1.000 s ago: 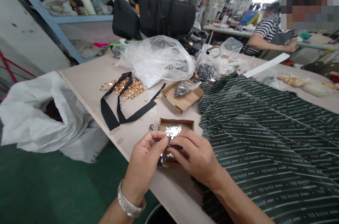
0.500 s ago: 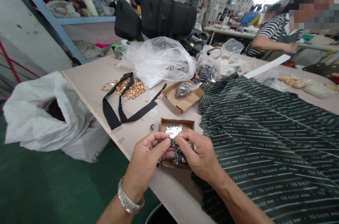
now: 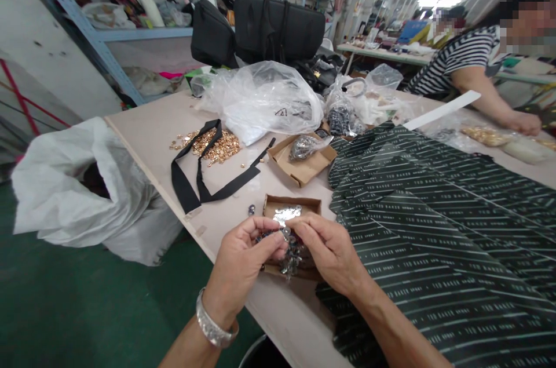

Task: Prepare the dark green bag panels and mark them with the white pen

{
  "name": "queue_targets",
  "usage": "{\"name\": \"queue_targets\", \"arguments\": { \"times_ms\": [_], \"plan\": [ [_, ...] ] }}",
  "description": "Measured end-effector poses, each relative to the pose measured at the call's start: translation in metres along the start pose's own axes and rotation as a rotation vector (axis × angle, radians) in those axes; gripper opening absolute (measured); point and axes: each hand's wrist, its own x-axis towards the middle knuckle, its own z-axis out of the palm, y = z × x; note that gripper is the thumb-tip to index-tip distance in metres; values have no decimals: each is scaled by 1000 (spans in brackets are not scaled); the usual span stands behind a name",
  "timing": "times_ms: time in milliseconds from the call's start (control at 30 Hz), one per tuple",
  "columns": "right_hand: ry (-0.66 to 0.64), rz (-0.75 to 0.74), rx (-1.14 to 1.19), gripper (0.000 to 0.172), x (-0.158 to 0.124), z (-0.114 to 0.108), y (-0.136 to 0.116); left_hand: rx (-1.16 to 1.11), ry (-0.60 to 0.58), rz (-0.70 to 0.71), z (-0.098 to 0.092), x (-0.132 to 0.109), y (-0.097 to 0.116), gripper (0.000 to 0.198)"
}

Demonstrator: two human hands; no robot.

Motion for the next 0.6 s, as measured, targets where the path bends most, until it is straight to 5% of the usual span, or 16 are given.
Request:
{"name": "queue_targets", "arguments": {
  "times_ms": [600],
  "plan": [
    [147, -514, -442, 12, -1, -2, 2, 14, 16, 16, -5, -2, -4, 34]
  ]
}}
